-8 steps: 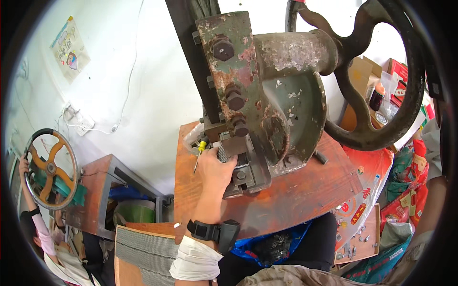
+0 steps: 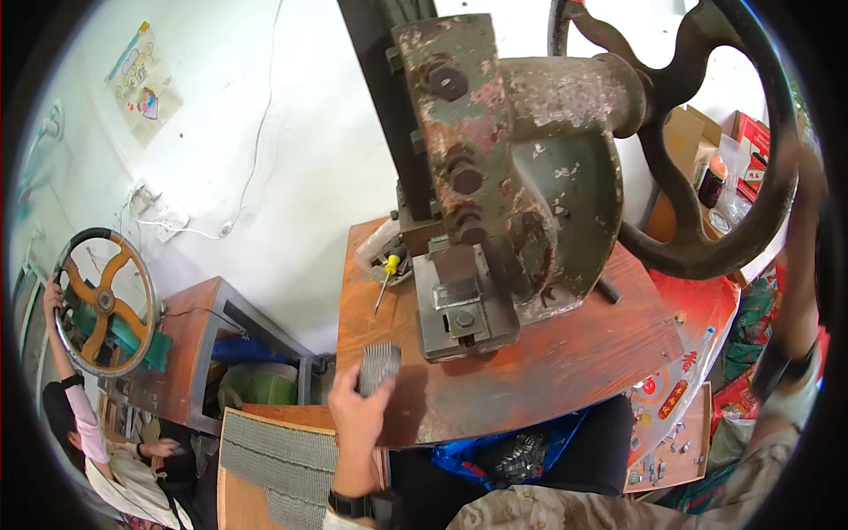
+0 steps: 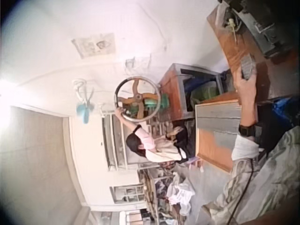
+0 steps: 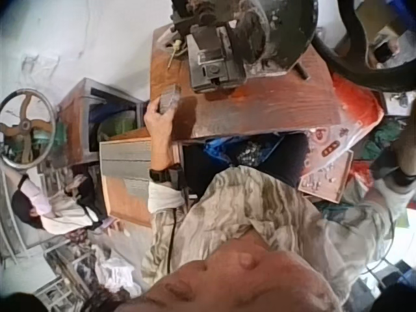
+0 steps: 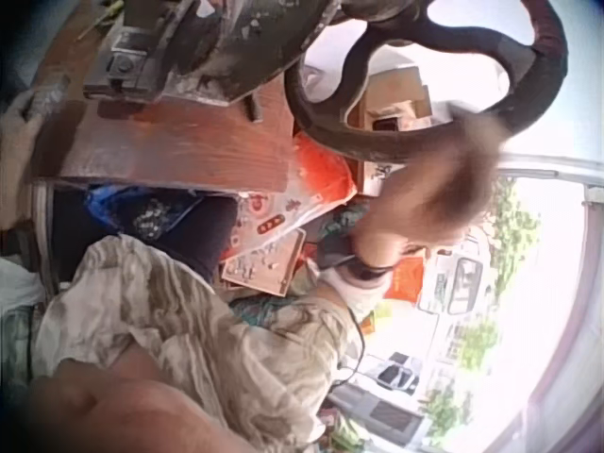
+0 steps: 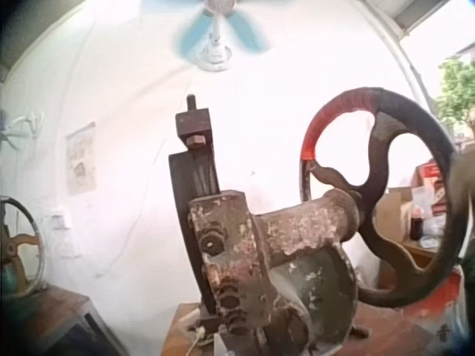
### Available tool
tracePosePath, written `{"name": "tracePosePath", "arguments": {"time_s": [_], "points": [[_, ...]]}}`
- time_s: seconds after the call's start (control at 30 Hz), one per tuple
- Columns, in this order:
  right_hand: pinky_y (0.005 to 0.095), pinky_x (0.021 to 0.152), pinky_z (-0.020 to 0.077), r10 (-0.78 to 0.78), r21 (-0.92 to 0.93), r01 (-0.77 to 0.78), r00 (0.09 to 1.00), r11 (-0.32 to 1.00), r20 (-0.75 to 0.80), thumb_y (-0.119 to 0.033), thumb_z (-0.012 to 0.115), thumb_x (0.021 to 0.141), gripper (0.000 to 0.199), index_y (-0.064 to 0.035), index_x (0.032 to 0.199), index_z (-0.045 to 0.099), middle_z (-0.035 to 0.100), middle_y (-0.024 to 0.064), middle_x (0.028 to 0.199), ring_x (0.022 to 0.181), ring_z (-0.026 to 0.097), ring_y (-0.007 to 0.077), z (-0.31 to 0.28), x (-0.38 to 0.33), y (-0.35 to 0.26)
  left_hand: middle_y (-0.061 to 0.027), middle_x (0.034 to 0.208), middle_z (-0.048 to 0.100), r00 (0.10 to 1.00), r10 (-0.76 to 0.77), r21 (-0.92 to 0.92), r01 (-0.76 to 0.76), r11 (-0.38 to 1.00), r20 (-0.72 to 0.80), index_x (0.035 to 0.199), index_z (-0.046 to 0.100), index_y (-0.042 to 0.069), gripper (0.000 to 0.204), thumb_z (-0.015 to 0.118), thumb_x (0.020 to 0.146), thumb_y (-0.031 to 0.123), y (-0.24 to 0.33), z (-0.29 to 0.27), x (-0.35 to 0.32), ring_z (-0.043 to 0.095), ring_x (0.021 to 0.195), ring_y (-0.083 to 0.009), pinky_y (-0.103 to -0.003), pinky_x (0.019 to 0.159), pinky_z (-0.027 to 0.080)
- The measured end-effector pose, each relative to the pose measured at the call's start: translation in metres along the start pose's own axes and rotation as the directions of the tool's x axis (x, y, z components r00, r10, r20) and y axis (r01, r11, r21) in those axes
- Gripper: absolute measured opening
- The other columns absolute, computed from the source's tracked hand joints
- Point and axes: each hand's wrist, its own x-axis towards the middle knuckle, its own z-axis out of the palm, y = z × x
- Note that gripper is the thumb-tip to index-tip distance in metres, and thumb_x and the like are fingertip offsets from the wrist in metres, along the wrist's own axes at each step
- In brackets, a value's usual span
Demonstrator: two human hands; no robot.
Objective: Operate a manual punch press to process small metal components by placing them in the machine and rotating the drive wheel.
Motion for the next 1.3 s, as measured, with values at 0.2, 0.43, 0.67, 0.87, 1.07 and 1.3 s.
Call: {"name": "tracePosePath", "arguments": {"time_s": [0.2, 0.43, 0.67, 0.87, 1.07, 1.3], "points": [[0.0466, 0.087, 0.0402, -0.138, 0.208, -0.046, 0.609, 0.977, 0.781, -0.037, 0.077, 0.064, 0.059, -0.0149, 0.116, 0.060, 0.052, 0.0105, 0.117, 0.111, 0.047, 0.0307, 0.086, -0.198, -0.050, -0.0144, 0.096, 0.058, 0.853, 0.472, 0.074, -0.498, 0.864, 0.223, 0.106, 0.060, 0.002, 0.049, 0.078, 0.062, 0.014, 0.008, 0.061, -0.052, 0.054, 0.090, -0.0338, -0.041, 0.078, 0.045], [0.0550, 0.091, 0.0357, -0.184, 0.174, 0.067, 0.506, 0.982, 0.843, -0.057, 0.068, 0.063, 0.074, -0.0243, 0.128, 0.052, 0.037, 0.0119, 0.138, 0.124, 0.034, 0.0356, 0.161, -0.215, -0.092, -0.0155, 0.103, 0.059, 0.899, 0.348, 0.091, -0.383, 0.919, 0.265, 0.120, 0.052, 0.001, 0.070, 0.081, 0.058, 0.017, 0.019, 0.068, -0.061, 0.052, 0.096, -0.0337, -0.043, 0.084, 0.042], [0.0539, 0.097, 0.0355, 0.060, 0.029, -0.139, 0.596, 0.990, 0.800, -0.047, 0.072, 0.066, 0.069, -0.0135, 0.124, 0.055, 0.043, 0.0131, 0.133, 0.122, 0.038, 0.0394, 0.151, -0.231, -0.061, -0.0141, 0.098, 0.059, 0.850, 0.399, 0.383, -0.515, 0.767, 0.344, 0.115, 0.055, 0.000, 0.062, 0.079, 0.065, 0.027, 0.049, 0.067, -0.057, 0.053, 0.094, -0.0324, -0.042, 0.079, 0.042], [0.0448, 0.091, 0.0447, 0.153, 0.231, -0.380, 0.751, 0.896, 0.643, -0.028, 0.077, 0.067, 0.051, -0.0039, 0.110, 0.062, 0.058, 0.0158, 0.112, 0.108, 0.049, 0.0388, 0.144, -0.234, -0.053, -0.0140, 0.087, 0.059, 0.850, 0.490, 0.261, -0.526, 0.809, 0.193, 0.103, 0.059, 0.001, 0.045, 0.075, 0.073, 0.031, 0.037, 0.088, -0.053, 0.056, 0.081, -0.0315, -0.041, 0.072, 0.044], [0.0435, 0.089, 0.0459, 0.208, 0.245, -0.445, 0.749, 0.861, 0.629, -0.023, 0.075, 0.070, 0.043, -0.0021, 0.105, 0.063, 0.061, 0.0159, 0.105, 0.102, 0.054, 0.0378, 0.138, -0.240, -0.044, -0.0075, 0.079, 0.051, 0.672, -0.251, -0.704, 0.707, -0.059, 0.696, 0.099, 0.058, 0.007, 0.058, 0.033, 0.091, 0.058, 0.050, 0.041, -0.069, 0.045, 0.070, -0.0205, -0.034, 0.063, 0.038], [0.0409, 0.082, 0.0475, 0.173, 0.283, -0.417, 0.773, 0.864, 0.611, -0.016, 0.074, 0.072, 0.035, -0.0001, 0.102, 0.062, 0.062, 0.0165, 0.100, 0.094, 0.056, 0.0352, 0.145, -0.241, -0.040, -0.0080, 0.082, 0.052, 0.397, -0.109, -0.397, 0.918, 0.026, 0.911, 0.101, 0.058, 0.004, 0.057, 0.039, 0.091, 0.057, 0.008, 0.047, -0.115, 0.048, 0.073, -0.0241, -0.038, 0.067, 0.042]]}}
